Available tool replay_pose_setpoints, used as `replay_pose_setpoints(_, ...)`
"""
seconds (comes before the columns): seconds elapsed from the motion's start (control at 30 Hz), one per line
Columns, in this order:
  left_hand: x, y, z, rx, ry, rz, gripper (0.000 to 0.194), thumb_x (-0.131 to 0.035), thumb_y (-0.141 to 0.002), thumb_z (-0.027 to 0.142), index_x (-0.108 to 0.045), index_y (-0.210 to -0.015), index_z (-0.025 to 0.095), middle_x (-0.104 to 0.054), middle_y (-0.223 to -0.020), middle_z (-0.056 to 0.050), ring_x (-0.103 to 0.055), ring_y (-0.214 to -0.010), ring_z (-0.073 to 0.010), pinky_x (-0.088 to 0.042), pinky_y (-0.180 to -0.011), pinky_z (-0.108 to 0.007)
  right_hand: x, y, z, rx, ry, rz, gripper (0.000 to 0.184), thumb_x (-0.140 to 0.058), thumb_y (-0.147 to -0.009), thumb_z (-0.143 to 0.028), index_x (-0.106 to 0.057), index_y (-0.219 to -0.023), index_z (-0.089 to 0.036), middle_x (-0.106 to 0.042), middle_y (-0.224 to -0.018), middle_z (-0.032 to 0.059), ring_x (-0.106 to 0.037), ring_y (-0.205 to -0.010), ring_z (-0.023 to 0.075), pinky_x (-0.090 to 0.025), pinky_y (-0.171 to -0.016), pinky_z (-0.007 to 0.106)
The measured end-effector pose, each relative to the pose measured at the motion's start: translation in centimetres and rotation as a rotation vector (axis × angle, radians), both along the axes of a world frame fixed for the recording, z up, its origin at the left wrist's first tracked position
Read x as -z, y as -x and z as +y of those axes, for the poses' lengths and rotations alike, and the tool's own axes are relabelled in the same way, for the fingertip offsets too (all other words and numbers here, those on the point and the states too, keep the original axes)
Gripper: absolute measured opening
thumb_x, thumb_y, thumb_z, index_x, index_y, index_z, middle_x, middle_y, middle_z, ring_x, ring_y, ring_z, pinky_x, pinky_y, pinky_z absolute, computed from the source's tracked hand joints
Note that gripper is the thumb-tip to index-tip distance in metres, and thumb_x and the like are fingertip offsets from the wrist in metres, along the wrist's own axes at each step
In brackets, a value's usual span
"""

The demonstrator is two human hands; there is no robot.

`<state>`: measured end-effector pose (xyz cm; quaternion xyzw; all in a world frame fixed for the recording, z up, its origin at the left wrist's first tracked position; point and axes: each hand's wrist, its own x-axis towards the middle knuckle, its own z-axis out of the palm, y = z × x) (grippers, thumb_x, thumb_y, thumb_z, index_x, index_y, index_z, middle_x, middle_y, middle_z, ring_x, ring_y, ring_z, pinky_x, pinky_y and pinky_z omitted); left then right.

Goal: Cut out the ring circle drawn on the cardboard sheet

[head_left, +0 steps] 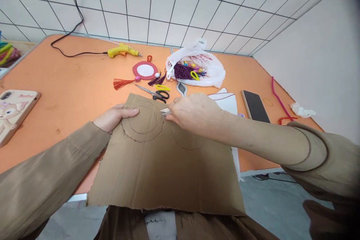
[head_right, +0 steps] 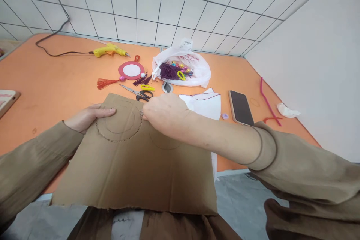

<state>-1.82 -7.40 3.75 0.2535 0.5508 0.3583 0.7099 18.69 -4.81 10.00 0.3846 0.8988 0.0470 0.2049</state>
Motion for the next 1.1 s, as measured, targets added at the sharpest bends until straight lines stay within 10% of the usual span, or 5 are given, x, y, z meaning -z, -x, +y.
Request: replay_pose_setpoints(1.1,0.3,0.1,-0.2,0.019,-0.015,-0.043,0.017,-0.07,-0.077,0.021,-0.076,-0.091,0.012,-0.078,-0.09,-0.014,-0.075,-0.085,-0.0283,-0.063,-0.069,-0.031,-0.5,-0.1,0.6,-0.033,-0.054,-0.048,0.035,-0.049,-0.094,-0.038,-0.068,-0.077,-0.014,-0.061,-0.06,0.0089,-0.056,-0.059,0.0199,-0.025,-0.052,0.029)
